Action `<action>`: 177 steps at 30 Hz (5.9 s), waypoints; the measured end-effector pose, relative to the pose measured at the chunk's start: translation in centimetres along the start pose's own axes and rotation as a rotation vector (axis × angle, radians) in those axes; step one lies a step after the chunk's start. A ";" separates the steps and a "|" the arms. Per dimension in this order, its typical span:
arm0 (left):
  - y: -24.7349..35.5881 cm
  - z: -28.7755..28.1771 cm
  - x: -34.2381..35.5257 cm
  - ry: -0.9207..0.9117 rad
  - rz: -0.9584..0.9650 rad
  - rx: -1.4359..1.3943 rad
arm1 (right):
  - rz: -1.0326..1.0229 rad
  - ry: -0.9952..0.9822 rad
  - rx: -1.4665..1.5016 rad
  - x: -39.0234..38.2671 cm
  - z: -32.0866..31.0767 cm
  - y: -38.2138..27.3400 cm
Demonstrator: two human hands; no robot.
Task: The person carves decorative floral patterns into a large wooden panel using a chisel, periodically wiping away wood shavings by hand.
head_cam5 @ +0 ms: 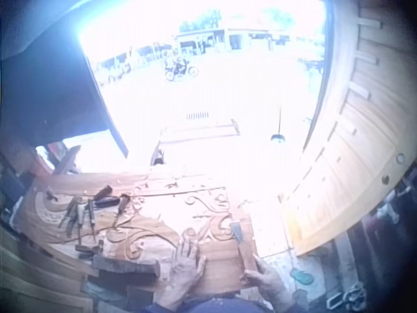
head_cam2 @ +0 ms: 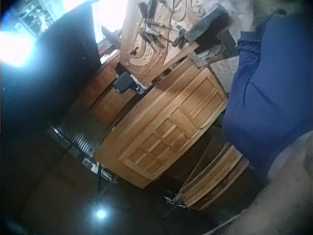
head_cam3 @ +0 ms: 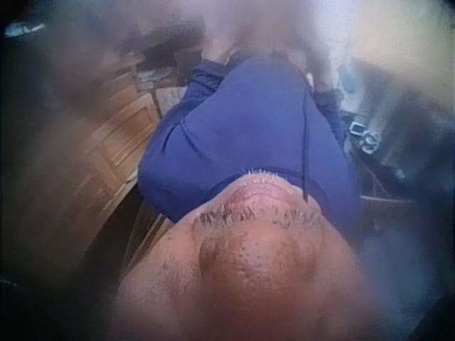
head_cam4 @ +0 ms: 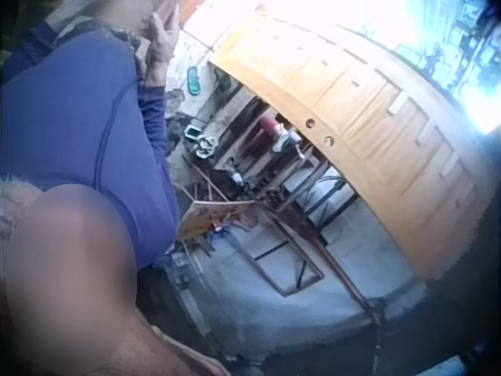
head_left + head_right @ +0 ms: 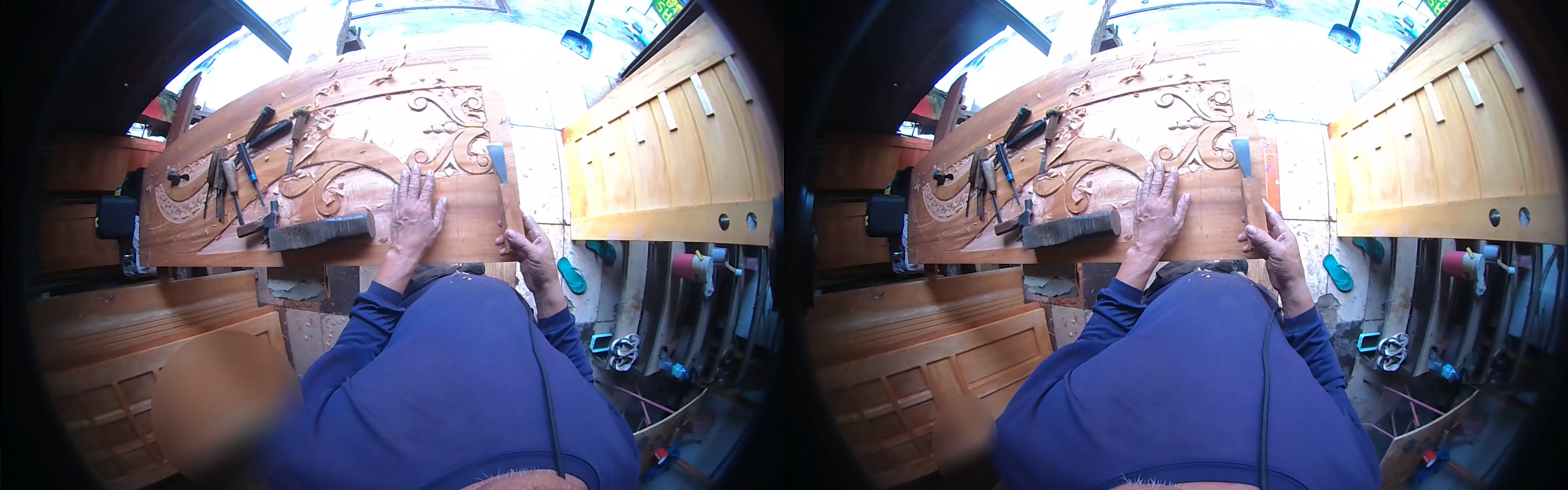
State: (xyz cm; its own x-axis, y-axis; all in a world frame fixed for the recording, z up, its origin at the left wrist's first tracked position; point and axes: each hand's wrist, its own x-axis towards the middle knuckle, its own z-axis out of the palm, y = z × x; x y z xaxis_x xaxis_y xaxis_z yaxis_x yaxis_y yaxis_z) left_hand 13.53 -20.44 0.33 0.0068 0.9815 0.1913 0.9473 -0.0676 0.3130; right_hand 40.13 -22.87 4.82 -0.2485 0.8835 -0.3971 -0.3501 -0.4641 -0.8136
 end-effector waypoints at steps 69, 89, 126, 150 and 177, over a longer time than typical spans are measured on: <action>-2.4 1.9 18.9 0.697 -0.368 -0.709 | -0.478 -0.350 0.061 34.8 8.4 -16.6; -10.2 5.3 32.9 0.644 -0.067 -1.122 | -0.600 -0.376 -0.129 43.6 17.6 -4.5; -9.3 6.6 34.6 0.592 0.070 -1.488 | -0.662 -0.188 -0.302 42.2 16.2 -3.9; -8.5 8.2 34.7 0.372 0.244 -1.587 | -0.739 -0.097 -0.408 40.4 14.2 -4.6; -12.4 4.1 31.6 0.591 0.178 -1.666 | -0.226 -0.587 -0.111 42.0 17.7 -4.5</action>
State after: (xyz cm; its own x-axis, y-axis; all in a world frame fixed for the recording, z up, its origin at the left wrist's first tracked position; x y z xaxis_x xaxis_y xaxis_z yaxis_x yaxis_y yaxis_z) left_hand 3.30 12.14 -1.33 -0.3978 0.7787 0.4853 -0.3514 -0.6179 0.7034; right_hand 15.30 15.20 -0.71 -0.6437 0.7627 0.0629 -0.3641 -0.2329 -0.9018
